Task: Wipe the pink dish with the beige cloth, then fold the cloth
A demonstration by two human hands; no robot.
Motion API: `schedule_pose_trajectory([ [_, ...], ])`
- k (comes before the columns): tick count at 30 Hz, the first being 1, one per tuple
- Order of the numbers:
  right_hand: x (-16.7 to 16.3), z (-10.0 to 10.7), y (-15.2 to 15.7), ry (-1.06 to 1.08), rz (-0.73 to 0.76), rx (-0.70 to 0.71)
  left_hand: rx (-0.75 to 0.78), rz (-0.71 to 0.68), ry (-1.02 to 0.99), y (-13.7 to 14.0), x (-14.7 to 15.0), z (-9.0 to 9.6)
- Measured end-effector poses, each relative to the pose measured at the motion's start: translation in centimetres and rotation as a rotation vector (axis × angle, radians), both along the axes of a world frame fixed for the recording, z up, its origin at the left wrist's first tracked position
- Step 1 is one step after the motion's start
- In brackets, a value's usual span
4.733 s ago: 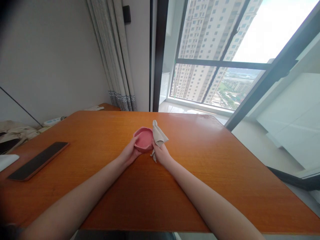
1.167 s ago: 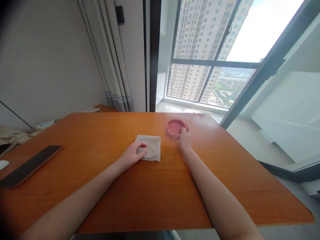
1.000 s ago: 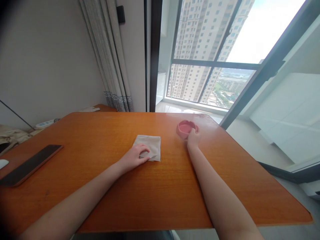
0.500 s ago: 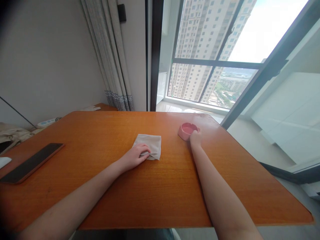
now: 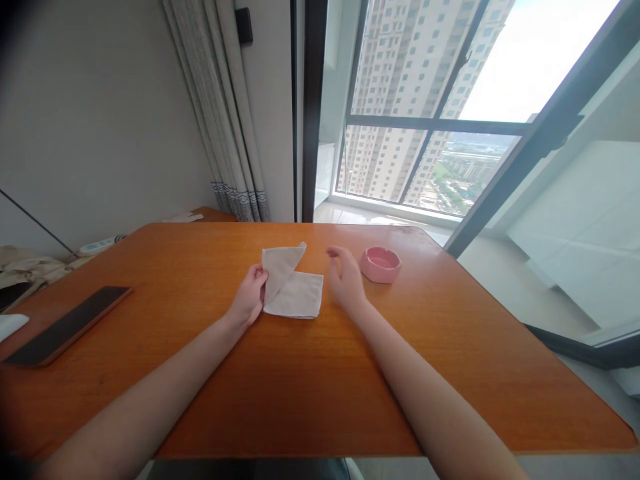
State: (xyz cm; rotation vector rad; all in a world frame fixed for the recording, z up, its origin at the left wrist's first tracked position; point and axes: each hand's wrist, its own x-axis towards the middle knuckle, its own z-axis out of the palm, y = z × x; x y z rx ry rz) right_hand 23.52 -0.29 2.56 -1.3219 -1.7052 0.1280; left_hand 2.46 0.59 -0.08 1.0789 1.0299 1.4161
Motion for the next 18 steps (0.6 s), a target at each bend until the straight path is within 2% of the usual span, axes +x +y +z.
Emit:
schedule_pose_trajectory([
  [2,-3.4,-1.1,-1.1,-0.222,0.207,-0.21,0.0,0.092,-0.05,0.6,-0.6,0.3],
  [5,-5.7,-3.1,-1.7,-0.446,0.2,-0.495,-0.052,0.316,-0.032,2.0,-2.6,0.7],
  [7,-5.4,-3.7,-1.2,-0.518,0.17,-0.582,-0.122,0.469,-0.001,3.1,-4.3,0.7],
  [10,-3.3,-3.5,0.0,-0.554,0.177,-0.6,-0.175,0.596,0.081,4.4,-6.9,0.5],
  [13,-1.2,-2.8,1.0,-0.556,0.153,-0.586,-0.162,0.597,0.203,5.0,-8.7,0.3],
  [16,0.3,-2.3,1.2,-0.555,-0.029,-0.569,-0.146,0.473,0.337,5.0,-9.6,0.2],
  [18,0.9,-1.9,1.2,-0.561,-0.184,-0.586,-0.121,0.347,0.575,4.8,-9.8,0.3],
])
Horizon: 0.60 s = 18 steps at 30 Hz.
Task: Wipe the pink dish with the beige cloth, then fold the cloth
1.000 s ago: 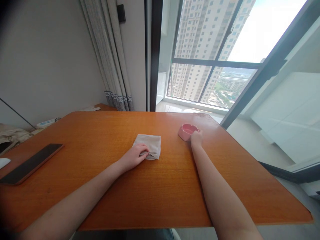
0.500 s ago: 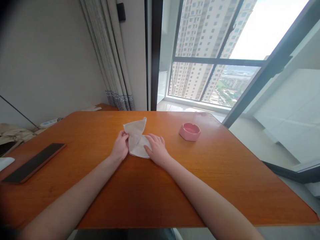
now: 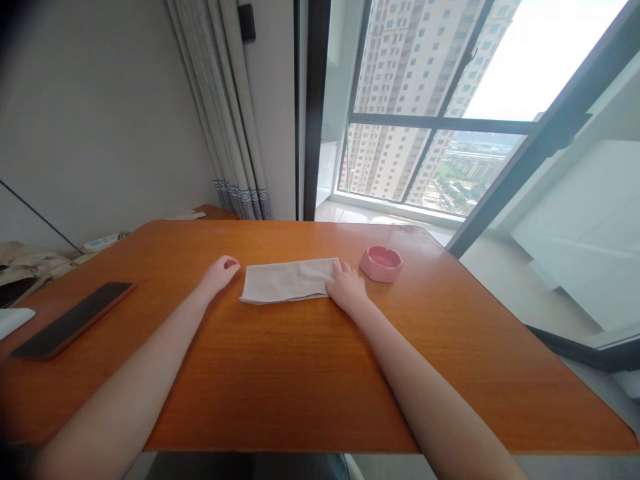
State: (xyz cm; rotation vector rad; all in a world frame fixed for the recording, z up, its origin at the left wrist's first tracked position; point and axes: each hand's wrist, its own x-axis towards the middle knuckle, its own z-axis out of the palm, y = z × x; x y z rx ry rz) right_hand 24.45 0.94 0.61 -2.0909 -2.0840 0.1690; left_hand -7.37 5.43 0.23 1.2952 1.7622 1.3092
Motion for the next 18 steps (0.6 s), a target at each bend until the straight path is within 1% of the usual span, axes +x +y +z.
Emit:
schedule_pose_trajectory([
  [2,0.6,0.3,0.1,-0.032,-0.112,-0.025,-0.099,-0.144,0.345,-0.4,0.1,0.1],
  [3,0.8,0.5,0.2,-0.028,-0.137,-0.044,-0.167,-0.214,0.509,-0.6,0.3,0.2],
  [4,1.1,0.6,0.3,-0.01,-0.141,-0.06,-0.237,-0.275,0.633,-0.8,0.5,0.3],
  [5,1.3,0.6,0.4,0.022,-0.125,-0.071,-0.297,-0.328,0.699,-1.1,0.7,0.4],
  [6,1.4,0.7,0.5,0.058,-0.102,-0.074,-0.338,-0.375,0.737,-1.3,0.9,0.4],
  [8,1.5,0.7,0.7,0.103,-0.065,-0.054,-0.328,-0.412,0.787,-1.7,1.2,0.7],
  [10,1.4,0.6,0.8,0.098,-0.046,-0.009,-0.236,-0.39,0.83,-1.9,1.4,0.9],
  [12,1.3,0.5,0.8,0.078,-0.026,0.032,-0.132,-0.376,0.831,-1.9,1.5,1.1],
  [14,1.2,0.4,0.8,0.085,-0.004,0.046,-0.085,-0.374,0.796,-1.9,1.6,1.1],
  [18,1.1,0.5,0.8,0.183,0.009,0.039,-0.162,-0.392,0.734,-1.8,1.7,0.5],
])
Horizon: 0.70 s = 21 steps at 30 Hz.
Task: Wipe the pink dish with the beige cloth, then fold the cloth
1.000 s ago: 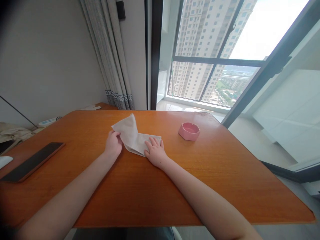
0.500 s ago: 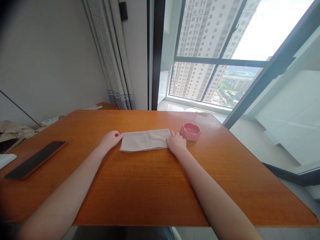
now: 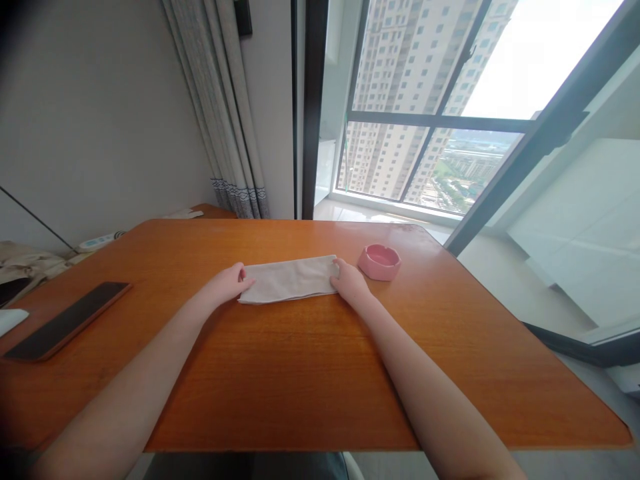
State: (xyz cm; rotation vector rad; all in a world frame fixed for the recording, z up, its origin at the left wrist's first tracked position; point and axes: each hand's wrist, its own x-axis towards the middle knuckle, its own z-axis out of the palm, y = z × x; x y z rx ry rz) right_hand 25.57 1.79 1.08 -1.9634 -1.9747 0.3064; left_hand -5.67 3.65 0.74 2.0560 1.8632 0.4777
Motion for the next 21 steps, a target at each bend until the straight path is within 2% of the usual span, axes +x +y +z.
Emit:
schedule_pose_trajectory([
  [6,0.2,0.1,0.3,0.002,0.002,-0.003,-0.003,-0.122,-0.076,0.0,0.2,-0.5],
  [12,0.2,-0.1,0.4,-0.053,0.018,-0.019,0.007,-0.107,-0.005,-0.1,0.3,-0.4],
  [14,0.2,-0.2,0.3,-0.068,0.027,-0.031,0.056,-0.175,-0.001,-0.2,0.7,-0.1],
  [17,0.2,-0.2,0.3,-0.071,0.03,-0.035,0.215,-0.266,0.034,-0.6,1.4,0.5],
  [19,0.2,-0.2,0.3,-0.066,0.032,-0.034,0.275,-0.257,0.095,-0.8,1.7,0.8],
  [21,0.1,-0.2,0.2,-0.064,0.035,-0.034,0.25,-0.224,0.167,-1.0,1.7,1.0],
])
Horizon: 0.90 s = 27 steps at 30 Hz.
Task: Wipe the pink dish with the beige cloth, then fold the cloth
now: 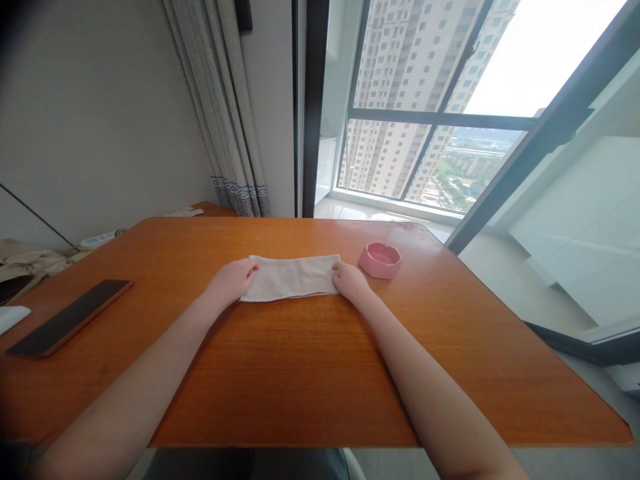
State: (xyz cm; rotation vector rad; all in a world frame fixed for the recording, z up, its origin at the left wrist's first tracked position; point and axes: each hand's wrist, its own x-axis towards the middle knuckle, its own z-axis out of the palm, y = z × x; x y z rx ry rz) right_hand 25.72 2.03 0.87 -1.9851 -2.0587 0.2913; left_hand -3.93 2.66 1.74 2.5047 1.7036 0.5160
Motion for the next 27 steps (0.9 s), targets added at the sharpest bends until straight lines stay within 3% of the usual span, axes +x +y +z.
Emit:
schedule_pose_trajectory([
  [5,-0.1,-0.1,0.0,-0.014,-0.014,-0.007,-0.078,0.065,0.15,0.0,-0.4,0.0],
  [11,-0.1,-0.2,0.0,-0.028,-0.008,-0.014,0.045,0.123,0.143,-0.2,-0.1,0.5],
  [16,-0.1,-0.2,0.1,-0.037,-0.012,-0.026,0.041,0.104,0.154,-0.4,0.0,0.7],
  [19,-0.1,-0.3,0.1,-0.042,-0.007,-0.023,0.043,0.075,0.044,-0.4,0.2,0.5],
  [23,-0.1,-0.3,0.1,-0.037,-0.006,-0.017,-0.044,0.033,-0.296,0.0,0.6,-0.6],
  [27,-0.1,-0.2,0.0,-0.034,-0.006,-0.02,-0.241,-0.005,-0.253,0.3,0.3,-1.3],
])
